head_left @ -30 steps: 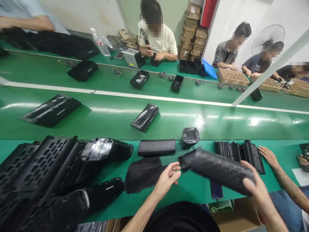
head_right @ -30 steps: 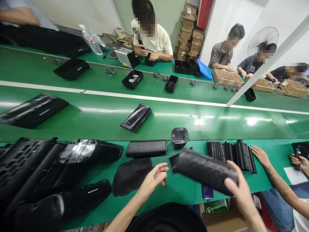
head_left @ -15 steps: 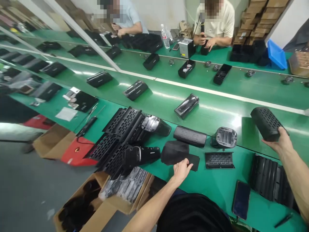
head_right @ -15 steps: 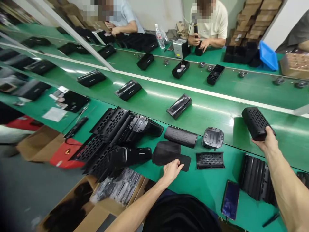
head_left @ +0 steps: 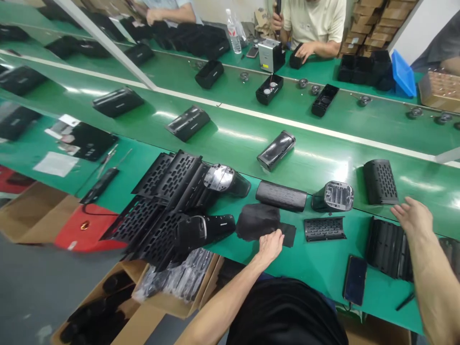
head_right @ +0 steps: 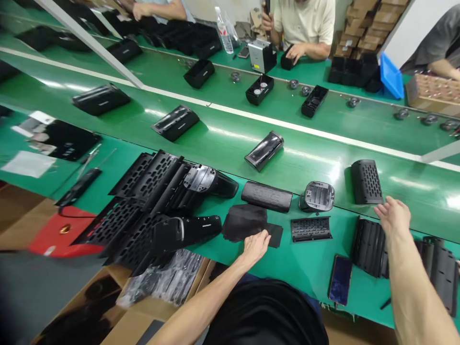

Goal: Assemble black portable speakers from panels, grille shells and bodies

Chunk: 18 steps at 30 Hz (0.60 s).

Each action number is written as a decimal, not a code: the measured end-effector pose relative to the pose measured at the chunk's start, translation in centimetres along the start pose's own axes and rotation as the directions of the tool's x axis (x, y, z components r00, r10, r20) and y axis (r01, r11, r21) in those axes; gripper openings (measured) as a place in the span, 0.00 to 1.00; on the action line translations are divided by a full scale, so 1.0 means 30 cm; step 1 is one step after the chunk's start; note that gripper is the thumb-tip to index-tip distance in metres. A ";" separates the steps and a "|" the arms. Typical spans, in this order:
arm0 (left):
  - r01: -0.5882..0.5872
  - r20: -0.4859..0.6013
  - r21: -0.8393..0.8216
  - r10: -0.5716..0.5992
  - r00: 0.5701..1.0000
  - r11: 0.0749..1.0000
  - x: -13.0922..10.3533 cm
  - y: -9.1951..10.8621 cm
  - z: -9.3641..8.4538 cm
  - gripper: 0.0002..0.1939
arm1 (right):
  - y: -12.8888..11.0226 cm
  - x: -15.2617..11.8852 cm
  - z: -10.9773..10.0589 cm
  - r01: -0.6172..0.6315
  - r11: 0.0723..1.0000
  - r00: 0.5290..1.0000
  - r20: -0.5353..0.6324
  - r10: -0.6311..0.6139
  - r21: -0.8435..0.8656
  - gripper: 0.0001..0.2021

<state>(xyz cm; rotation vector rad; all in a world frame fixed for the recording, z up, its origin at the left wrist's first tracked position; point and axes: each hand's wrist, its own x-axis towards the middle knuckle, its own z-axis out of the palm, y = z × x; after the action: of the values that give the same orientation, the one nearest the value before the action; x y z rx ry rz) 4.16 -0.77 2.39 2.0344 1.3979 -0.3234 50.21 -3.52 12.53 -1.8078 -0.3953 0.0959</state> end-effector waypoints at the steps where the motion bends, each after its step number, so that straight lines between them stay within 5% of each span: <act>1: -0.017 0.004 -0.001 0.017 1.000 1.000 0.001 0.000 -0.002 0.11 | -0.028 -0.078 -0.020 -0.041 0.999 0.999 0.026 0.042 -0.015 0.16; 3: -0.039 0.003 -0.007 0.039 0.999 0.999 0.002 0.002 -0.006 0.11 | -0.073 -0.291 -0.039 -0.141 0.987 0.975 0.161 0.152 -0.075 0.15; 5: -0.053 -0.010 -0.014 0.052 0.999 0.999 0.002 0.009 -0.008 0.12 | -0.085 -0.552 -0.018 -0.171 0.956 0.830 0.488 0.271 -0.239 0.17; 9: -0.101 -0.024 -0.015 0.100 0.995 0.995 0.012 0.026 -0.001 0.12 | -0.005 -0.985 0.116 -0.081 0.881 0.580 0.697 0.423 -0.467 0.16; 12: -0.165 -0.014 -0.012 0.165 0.986 0.986 0.014 0.022 0.009 0.10 | 0.067 -1.112 0.209 0.033 0.831 0.558 0.700 0.446 -0.556 0.13; 18: -0.203 -0.078 -0.023 0.201 0.976 0.979 -0.013 -0.021 0.010 0.14 | 0.118 -1.124 0.249 0.207 0.743 0.553 0.703 0.448 -0.636 0.15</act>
<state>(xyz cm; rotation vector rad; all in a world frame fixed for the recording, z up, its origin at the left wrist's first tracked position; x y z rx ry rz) 3.47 -1.10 2.15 2.1614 1.2178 -0.1377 17.33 -8.04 2.36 -2.4257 -1.0890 1.1123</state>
